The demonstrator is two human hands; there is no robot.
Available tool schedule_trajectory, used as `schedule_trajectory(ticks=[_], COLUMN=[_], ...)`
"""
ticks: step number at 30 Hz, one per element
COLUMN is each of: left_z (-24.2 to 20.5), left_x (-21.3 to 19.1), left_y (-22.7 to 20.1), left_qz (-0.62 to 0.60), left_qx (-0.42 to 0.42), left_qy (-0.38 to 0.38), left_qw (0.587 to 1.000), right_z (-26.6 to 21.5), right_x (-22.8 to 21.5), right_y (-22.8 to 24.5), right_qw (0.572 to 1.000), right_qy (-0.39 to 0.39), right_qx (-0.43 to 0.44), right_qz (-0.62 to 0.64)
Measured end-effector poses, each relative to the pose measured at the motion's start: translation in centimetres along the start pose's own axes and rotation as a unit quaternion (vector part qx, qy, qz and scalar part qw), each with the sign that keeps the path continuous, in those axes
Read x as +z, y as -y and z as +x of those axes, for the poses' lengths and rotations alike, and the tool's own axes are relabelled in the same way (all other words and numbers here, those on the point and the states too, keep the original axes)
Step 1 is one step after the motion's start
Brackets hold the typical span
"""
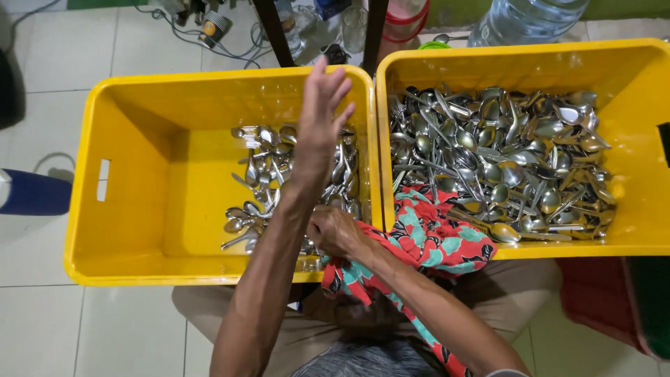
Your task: The person wipes spoons and forks with a cloth and moves them from one bin to another.
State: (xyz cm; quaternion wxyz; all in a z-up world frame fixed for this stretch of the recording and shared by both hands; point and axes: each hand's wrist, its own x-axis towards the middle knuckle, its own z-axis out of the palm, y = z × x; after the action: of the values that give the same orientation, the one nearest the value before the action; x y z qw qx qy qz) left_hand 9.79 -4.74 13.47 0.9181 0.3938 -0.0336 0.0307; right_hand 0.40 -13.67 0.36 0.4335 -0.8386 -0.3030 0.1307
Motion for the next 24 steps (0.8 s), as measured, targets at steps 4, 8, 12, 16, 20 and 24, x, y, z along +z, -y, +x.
schedule_trajectory(ticks=[4,8,12,16,20,24], left_z=[1.6,1.0,1.7,5.2,7.9,7.5], left_x=[-4.0,-17.5,-22.0,-24.7,-29.6,-28.3], left_y=[3.1,12.6,18.4,23.6,27.1,22.9], left_qz=[0.451,0.620,0.742,0.815,0.792,0.713], left_qx=[0.023,-0.108,-0.175,-0.039,-0.121,-0.184], left_qy=[-0.028,-0.023,0.042,-0.028,0.002,0.044], left_qw=[0.892,0.777,0.646,0.577,0.598,0.675], right_z=[0.5,0.9,1.4,1.8,2.0,2.4], right_x=[-1.3,-0.7,-1.4,-1.9,-2.5,-3.0], right_y=[-0.3,-0.8,-1.0,-1.5,-1.0,-0.8], right_qw=[0.998,0.998,0.998,0.998,0.996,0.988], right_qy=[-0.012,-0.027,-0.008,-0.043,-0.055,-0.060], right_qx=[0.045,0.054,0.058,0.037,0.072,0.118], right_qz=[0.037,-0.023,-0.016,-0.017,0.024,0.075])
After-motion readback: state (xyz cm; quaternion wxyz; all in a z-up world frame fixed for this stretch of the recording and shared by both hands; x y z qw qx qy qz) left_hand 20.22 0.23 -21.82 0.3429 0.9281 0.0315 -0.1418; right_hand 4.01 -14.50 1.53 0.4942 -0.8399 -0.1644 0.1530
